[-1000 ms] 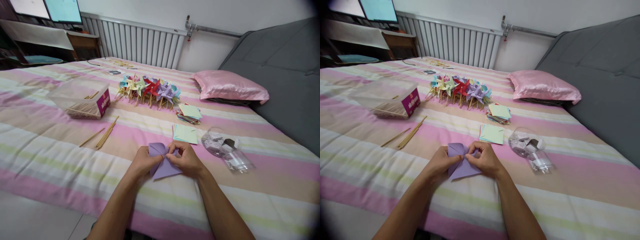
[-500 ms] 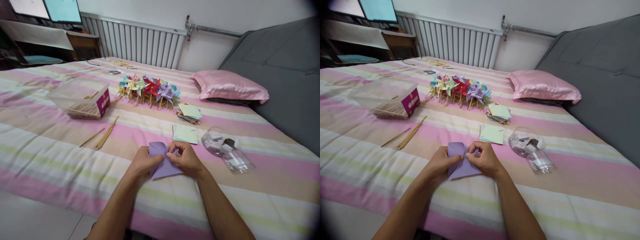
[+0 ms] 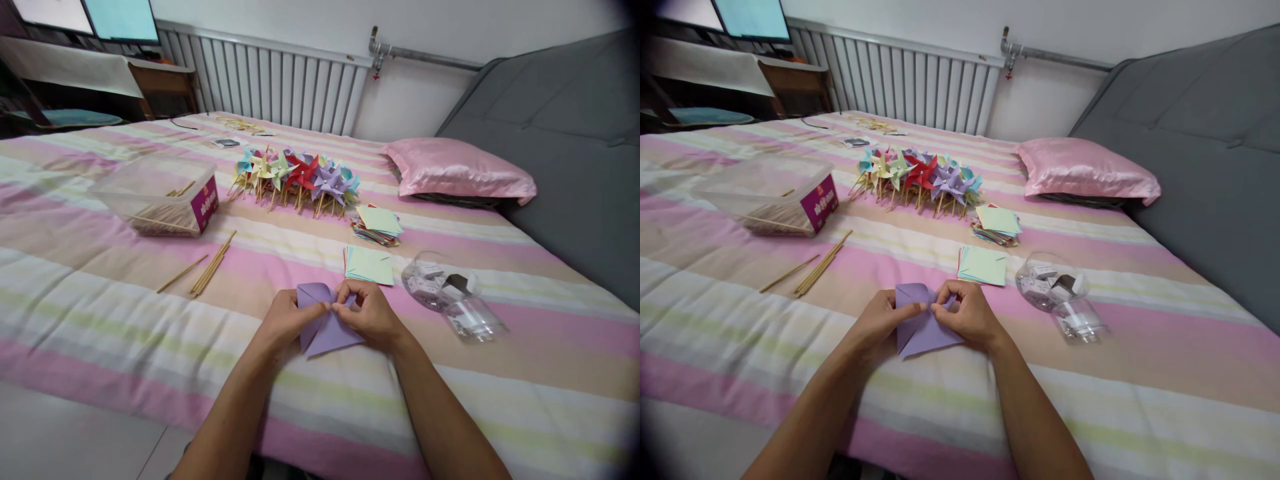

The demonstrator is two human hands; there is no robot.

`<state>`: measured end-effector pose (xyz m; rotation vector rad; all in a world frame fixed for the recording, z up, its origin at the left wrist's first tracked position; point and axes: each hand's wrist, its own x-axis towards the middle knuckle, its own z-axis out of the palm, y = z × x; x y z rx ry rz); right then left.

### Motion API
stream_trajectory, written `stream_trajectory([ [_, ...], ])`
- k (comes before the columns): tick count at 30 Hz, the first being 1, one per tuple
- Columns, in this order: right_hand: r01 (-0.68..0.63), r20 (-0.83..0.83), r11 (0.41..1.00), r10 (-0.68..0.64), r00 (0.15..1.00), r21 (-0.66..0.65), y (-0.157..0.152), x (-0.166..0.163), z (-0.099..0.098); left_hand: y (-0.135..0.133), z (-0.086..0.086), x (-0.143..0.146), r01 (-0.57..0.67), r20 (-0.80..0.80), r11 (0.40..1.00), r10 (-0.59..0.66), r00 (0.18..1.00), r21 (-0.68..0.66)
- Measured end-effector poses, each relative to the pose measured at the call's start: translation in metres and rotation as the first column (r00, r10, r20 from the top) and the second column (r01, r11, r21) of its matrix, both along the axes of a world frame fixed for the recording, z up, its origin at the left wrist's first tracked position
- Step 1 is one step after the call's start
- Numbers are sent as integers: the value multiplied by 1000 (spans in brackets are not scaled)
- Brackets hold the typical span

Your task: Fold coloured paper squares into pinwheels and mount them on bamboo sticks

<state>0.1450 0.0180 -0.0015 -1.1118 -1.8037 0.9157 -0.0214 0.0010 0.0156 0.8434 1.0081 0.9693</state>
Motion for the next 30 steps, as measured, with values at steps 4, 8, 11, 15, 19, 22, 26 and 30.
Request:
stream_trajectory([
  [4, -15, 26, 1000, 14, 1000, 21, -1, 0, 0, 2, -2, 1, 11, -5, 1000, -11, 1000, -29],
  [8, -44, 43, 999, 44, 998, 6, -2, -2, 0, 4, -8, 1, -36, -116, 999, 36, 993, 7],
  [11, -43, 42, 999, 43, 998, -2, -2, -2, -1, 4, -8, 2, -38, -110, 999, 38, 993, 7],
  [15, -37, 38, 999, 37, 999, -7, -2, -3, -1, 3, -7, 2, -63, -90, 998, 61, 994, -20],
  [19, -26, 37, 999, 26, 999, -19, -2, -3, -1, 4, -8, 2, -80, -107, 996, 77, 991, -26],
  [22, -16, 35, 1000, 16, 999, -15, -2, -3, -1, 4, -8, 3, -93, -106, 995, 88, 991, -47],
  [26, -17, 24, 1000, 18, 1000, -23, -1, -4, -2, 4, -5, 4, -110, -112, 993, 104, 988, -52],
  [30, -10, 25, 999, 10, 1000, -36, -1, -4, -3, 4, -6, 3, -111, -110, 993, 107, 988, -38],
])
